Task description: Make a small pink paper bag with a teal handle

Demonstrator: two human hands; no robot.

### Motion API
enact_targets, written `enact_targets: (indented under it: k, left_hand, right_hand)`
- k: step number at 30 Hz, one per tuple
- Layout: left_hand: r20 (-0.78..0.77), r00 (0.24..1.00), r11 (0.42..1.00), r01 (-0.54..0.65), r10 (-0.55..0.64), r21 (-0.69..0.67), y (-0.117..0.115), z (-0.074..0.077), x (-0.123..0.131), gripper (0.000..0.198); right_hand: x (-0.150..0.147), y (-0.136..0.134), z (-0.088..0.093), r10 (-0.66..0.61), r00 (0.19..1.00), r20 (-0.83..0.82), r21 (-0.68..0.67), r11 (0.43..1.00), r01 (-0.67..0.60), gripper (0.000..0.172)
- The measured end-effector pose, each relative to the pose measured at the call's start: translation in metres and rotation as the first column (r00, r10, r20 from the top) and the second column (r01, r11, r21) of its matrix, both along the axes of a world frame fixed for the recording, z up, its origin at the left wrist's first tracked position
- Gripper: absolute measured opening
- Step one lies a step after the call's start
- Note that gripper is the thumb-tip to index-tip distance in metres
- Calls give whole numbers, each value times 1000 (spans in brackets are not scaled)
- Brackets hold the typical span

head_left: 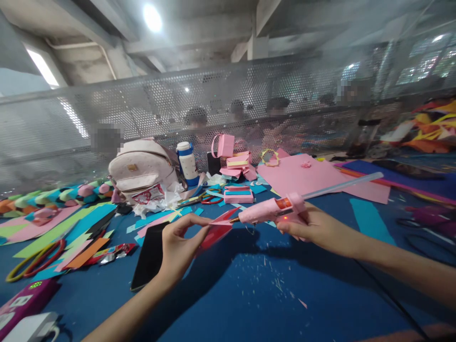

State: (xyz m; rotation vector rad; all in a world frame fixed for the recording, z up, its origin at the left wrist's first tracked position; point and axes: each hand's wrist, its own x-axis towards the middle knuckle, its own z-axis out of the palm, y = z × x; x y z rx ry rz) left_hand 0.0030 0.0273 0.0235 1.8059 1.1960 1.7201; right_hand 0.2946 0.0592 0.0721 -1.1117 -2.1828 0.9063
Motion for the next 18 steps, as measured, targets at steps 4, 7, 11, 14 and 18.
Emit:
enact_targets:
  k: [4,7,11,14,18]
  left_hand:
    - [9,1000,1000,1,-1,3,0,0,0,5]
    - [5,1000,1000,1,-1,9,0,0,0,6]
    - [-2,1000,1000,-8,8,11,0,1,0,6]
    - [0,1000,1000,-11,11,18,0,1,0,7]
    - [-10,1000,1000,1,-1,31,0,1,0,6]
  right_hand:
    - [1,0,0,9,1000,4,-3,1000,-9,42]
    - [1,1,-1,11,1000,-14,-15,1000,-11,41]
    - [-1,1,-1,-14,1000,-27,-42,999,13,42]
    - [-4,1,0,-15,999,-33,-40,999,14,42]
    - [-8,2,0,-13,999,-48,-25,1000,11,43]
